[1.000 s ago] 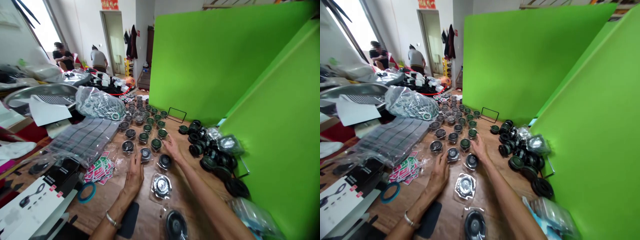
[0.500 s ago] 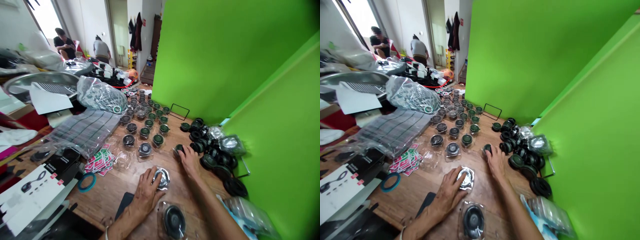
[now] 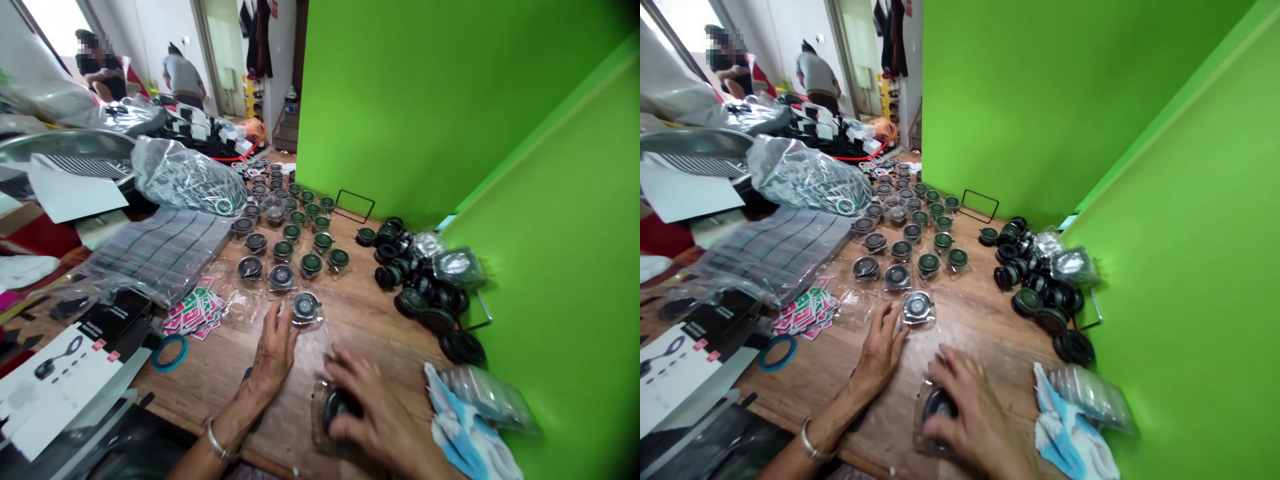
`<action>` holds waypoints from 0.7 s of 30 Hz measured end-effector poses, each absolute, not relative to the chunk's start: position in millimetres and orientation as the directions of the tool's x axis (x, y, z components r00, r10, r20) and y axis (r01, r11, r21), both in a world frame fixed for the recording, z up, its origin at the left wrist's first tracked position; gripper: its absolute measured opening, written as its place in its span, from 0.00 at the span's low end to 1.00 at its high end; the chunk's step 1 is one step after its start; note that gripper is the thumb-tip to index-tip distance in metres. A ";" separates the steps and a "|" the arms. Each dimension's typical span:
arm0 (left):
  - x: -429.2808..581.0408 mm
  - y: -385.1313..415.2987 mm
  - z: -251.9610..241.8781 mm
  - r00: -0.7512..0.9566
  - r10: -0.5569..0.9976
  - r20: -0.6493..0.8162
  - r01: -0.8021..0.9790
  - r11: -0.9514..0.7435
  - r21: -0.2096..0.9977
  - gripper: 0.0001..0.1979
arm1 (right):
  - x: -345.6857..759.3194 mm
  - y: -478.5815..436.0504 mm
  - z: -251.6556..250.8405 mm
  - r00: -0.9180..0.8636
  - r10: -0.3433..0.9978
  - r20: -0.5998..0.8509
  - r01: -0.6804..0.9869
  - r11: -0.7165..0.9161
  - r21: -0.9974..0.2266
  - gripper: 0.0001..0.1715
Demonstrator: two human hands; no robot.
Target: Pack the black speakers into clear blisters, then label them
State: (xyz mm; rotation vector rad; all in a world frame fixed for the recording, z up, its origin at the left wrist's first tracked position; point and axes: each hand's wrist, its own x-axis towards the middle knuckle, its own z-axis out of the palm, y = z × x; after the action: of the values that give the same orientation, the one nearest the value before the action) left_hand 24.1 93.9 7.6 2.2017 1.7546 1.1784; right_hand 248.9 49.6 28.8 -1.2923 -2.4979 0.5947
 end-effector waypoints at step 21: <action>116.4 136.0 -21.5 0.398 0.726 0.561 0.566 -0.675 0.473 0.09 | 257.6 249.8 89.3 0.025 0.918 0.396 0.902 0.149 -0.405 0.32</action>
State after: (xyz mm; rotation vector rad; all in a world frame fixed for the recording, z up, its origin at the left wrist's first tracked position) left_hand 116.4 136.0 -21.5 2.4473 1.1487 1.1403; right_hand 257.6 249.8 89.3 -1.7341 -1.8564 0.0357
